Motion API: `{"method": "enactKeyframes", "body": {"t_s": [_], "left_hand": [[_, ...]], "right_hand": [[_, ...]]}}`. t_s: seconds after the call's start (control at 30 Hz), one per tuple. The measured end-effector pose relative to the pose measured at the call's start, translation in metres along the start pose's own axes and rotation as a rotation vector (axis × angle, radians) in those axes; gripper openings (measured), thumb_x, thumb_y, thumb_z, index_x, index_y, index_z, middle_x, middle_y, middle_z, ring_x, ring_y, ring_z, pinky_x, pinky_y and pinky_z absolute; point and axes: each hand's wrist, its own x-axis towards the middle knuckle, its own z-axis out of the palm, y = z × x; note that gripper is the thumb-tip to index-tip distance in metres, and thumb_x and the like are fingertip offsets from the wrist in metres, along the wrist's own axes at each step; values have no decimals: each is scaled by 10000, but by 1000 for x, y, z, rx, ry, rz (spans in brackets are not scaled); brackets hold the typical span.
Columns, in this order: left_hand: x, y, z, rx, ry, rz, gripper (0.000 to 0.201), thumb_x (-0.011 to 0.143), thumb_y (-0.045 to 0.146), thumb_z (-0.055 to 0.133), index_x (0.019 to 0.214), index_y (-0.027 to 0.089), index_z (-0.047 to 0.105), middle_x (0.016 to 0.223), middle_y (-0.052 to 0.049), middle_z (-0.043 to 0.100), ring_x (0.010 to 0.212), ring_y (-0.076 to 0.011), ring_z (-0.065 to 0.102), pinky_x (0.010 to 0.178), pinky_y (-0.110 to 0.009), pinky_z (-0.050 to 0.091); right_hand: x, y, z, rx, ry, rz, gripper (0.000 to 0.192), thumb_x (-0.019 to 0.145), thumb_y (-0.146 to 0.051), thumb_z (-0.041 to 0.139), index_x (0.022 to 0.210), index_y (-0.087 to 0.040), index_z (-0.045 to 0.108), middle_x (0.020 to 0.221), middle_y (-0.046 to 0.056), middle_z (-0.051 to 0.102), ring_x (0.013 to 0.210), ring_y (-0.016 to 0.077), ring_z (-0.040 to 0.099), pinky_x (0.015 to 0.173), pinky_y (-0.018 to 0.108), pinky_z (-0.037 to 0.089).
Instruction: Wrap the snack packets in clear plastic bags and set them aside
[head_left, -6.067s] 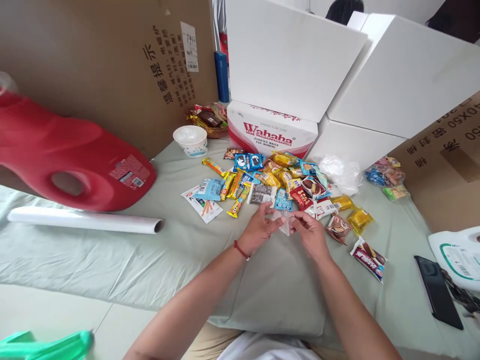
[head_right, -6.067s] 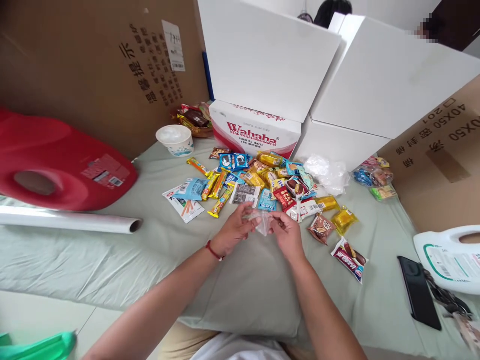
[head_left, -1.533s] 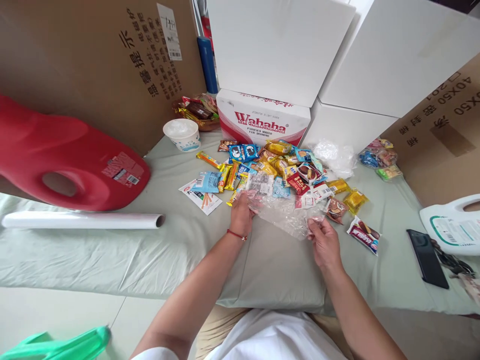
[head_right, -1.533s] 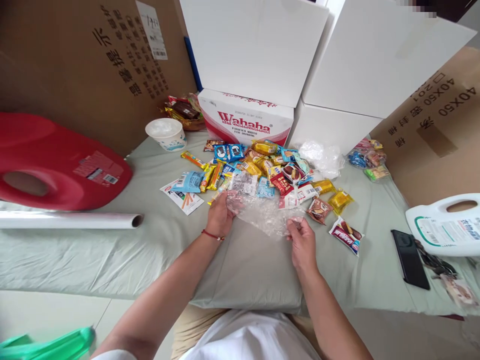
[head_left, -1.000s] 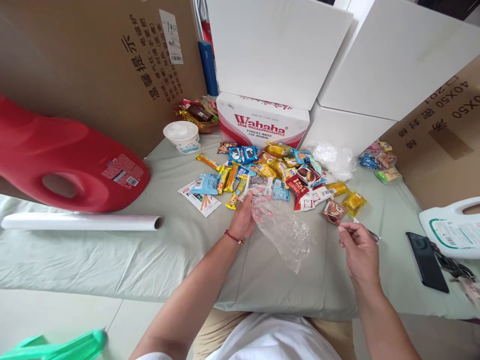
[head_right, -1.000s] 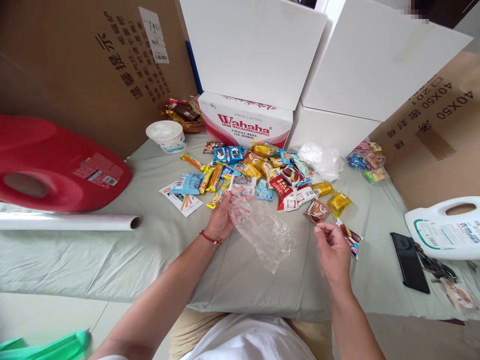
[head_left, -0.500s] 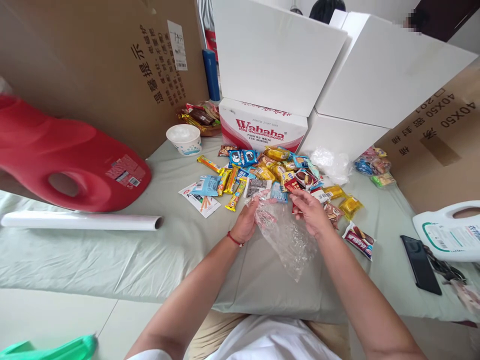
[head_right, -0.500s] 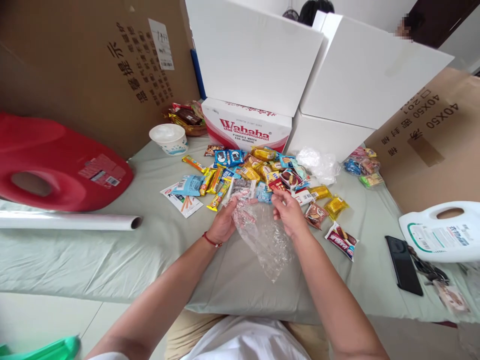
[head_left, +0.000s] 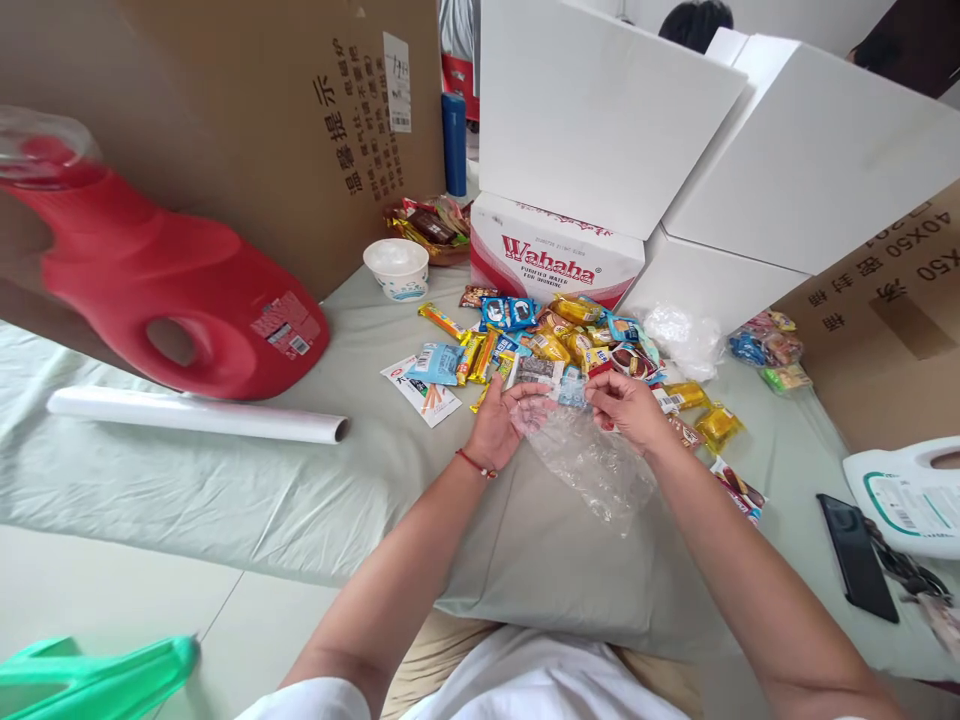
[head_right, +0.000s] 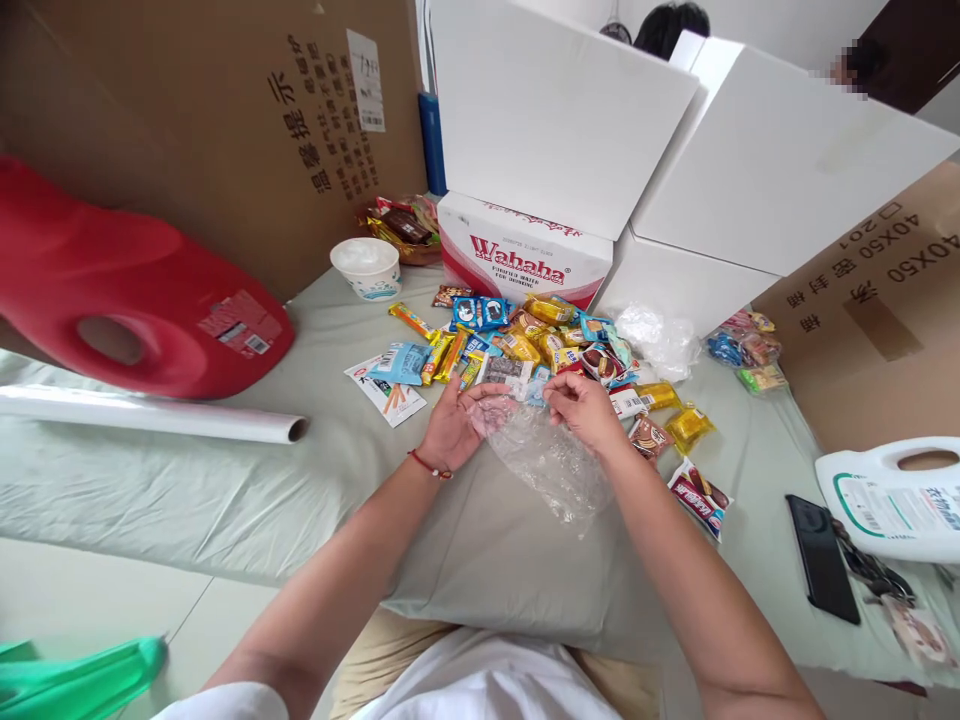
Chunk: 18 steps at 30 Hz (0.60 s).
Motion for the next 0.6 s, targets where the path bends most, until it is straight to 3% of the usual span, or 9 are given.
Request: {"method": "enactKeyframes", "body": {"t_s": [0.13, 0.23, 0.33, 0.43, 0.6], "left_hand": [[3, 0, -4, 65, 6, -77, 406, 743, 507, 842, 933, 159, 750, 879, -97, 756, 627, -130, 622, 562, -238, 465], [2, -1, -1, 72, 49, -66, 476, 731, 592, 823, 929, 165, 752, 866, -72, 738, 622, -118, 600, 542, -227, 434], [1, 0, 1, 170, 113, 64, 541, 710, 670, 791, 895, 162, 766, 815, -43, 702, 617, -105, 553, 528, -219, 384], [2, -1, 1, 343, 164, 247, 457, 617, 554, 887, 818, 164, 759, 703, 4, 645, 594, -94, 483, 539, -219, 341], [5, -7, -1, 377, 226, 351, 366, 608, 466, 890, 749, 167, 733, 697, 10, 654, 649, -113, 521, 634, -242, 404]], "right_hand": [[3, -17, 4, -257, -145, -56, 176, 711, -379, 763, 777, -228, 702, 572, -48, 587, 485, 144, 550, 489, 267, 414], [7, -24, 10, -464, -149, -164, 94, 770, -318, 696, 778, -230, 729, 592, -29, 613, 537, 153, 551, 547, 276, 421], [11, -26, 16, -608, -141, -269, 94, 783, -256, 651, 756, -225, 736, 669, 1, 677, 623, 169, 572, 616, 282, 423], [12, -21, 20, -662, -144, -309, 110, 782, -239, 625, 762, -220, 731, 711, 4, 707, 654, 170, 584, 650, 278, 414], [14, -7, 18, -627, -95, -303, 123, 794, -280, 626, 775, -215, 729, 675, -4, 679, 647, 165, 576, 642, 270, 397]]}}
